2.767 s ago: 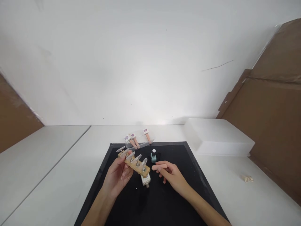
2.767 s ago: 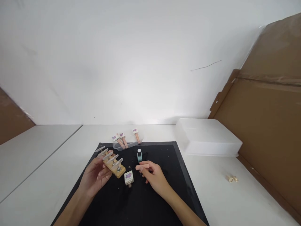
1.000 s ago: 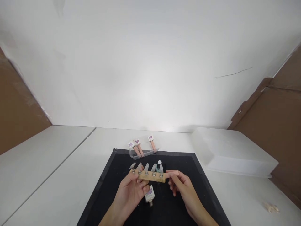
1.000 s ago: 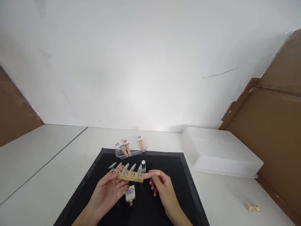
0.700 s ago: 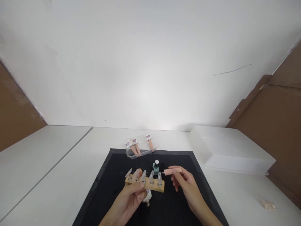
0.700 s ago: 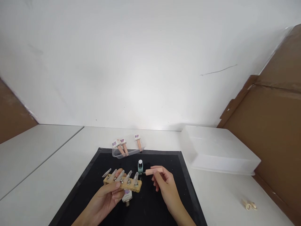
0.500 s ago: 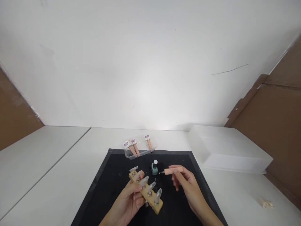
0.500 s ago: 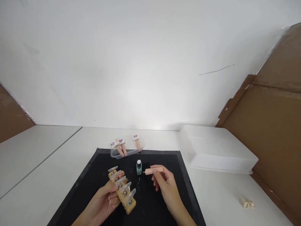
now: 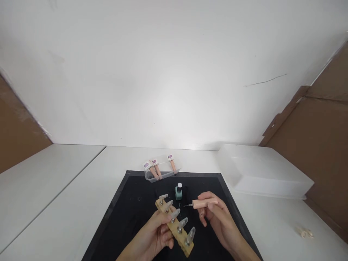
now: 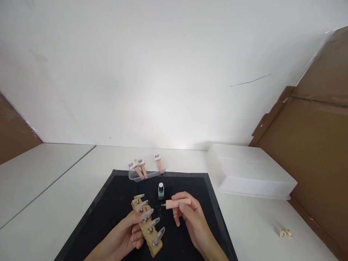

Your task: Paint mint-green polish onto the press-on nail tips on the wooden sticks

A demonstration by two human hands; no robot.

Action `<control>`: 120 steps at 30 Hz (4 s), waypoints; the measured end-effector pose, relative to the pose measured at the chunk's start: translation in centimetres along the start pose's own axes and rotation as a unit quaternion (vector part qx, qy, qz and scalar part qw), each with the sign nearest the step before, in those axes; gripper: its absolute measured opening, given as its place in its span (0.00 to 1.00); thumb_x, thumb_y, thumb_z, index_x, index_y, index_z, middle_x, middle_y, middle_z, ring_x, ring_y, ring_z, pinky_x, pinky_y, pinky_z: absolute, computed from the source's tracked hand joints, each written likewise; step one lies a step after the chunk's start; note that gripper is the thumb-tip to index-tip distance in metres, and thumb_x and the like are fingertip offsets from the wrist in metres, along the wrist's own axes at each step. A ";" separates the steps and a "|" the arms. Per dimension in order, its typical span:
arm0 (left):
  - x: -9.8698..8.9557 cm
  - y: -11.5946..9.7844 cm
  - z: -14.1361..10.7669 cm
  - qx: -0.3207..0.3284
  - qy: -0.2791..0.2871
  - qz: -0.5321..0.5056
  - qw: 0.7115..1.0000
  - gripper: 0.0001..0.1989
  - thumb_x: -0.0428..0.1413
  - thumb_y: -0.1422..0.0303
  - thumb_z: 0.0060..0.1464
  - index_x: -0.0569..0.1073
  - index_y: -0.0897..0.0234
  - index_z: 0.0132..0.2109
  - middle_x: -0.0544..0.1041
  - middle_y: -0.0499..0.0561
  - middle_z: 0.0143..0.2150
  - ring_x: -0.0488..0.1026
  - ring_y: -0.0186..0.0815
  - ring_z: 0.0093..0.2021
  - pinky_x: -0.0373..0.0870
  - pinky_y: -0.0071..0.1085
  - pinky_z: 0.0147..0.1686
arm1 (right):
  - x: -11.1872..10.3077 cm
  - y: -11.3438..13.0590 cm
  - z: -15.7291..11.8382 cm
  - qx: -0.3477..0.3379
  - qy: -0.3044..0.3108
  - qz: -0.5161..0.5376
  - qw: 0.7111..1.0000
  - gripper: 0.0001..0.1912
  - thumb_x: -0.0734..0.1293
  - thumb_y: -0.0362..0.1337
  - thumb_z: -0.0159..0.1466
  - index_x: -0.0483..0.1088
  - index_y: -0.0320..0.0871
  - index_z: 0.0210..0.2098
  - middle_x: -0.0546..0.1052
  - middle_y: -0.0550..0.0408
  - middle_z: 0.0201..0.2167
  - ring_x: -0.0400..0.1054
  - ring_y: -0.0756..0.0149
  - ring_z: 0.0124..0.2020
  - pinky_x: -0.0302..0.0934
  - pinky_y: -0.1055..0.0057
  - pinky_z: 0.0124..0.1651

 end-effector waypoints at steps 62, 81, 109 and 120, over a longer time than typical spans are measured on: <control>-0.8 -4.5 0.3 0.135 -0.106 -0.189 0.967 0.12 0.41 0.81 0.56 0.67 0.70 0.32 0.66 0.45 0.17 0.58 0.20 0.11 0.61 0.14 0.10 | 0.3 -2.5 -1.8 0.032 0.161 -0.530 0.832 0.12 0.67 0.36 0.54 0.59 0.43 0.20 0.61 0.66 0.14 0.52 0.76 0.16 0.43 0.80 0.17; -1.1 -4.1 0.4 0.125 -0.096 -0.197 0.968 0.11 0.42 0.81 0.56 0.68 0.70 0.35 0.62 0.42 0.18 0.57 0.20 0.11 0.64 0.14 0.11 | 0.4 -3.7 -1.8 0.109 0.151 -0.422 0.887 0.13 0.65 0.38 0.58 0.57 0.44 0.21 0.66 0.64 0.13 0.62 0.74 0.14 0.54 0.81 0.15; 0.0 -4.1 -0.1 0.097 -0.105 -0.140 0.980 0.09 0.46 0.82 0.52 0.69 0.71 0.35 0.63 0.42 0.17 0.56 0.20 0.11 0.63 0.17 0.11 | -0.3 0.1 -0.5 0.146 0.157 -0.300 0.929 0.17 0.69 0.46 0.56 0.59 0.43 0.25 0.72 0.62 0.16 0.62 0.76 0.15 0.52 0.82 0.16; 1.4 -0.2 -1.0 0.000 -0.044 -0.037 0.998 0.09 0.63 0.77 0.37 0.72 0.69 0.30 0.56 0.38 0.14 0.51 0.19 0.13 0.55 0.16 0.13 | -0.8 2.6 -0.6 -0.043 0.061 -0.105 0.992 0.12 0.70 0.44 0.55 0.67 0.44 0.30 0.63 0.61 0.24 0.53 0.74 0.18 0.51 0.74 0.21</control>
Point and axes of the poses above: each hand's wrist, its own z-axis towards the middle knuckle, its own x-axis out of the palm, y = z × x, the point moved 1 cm from there along z, towards the middle knuckle
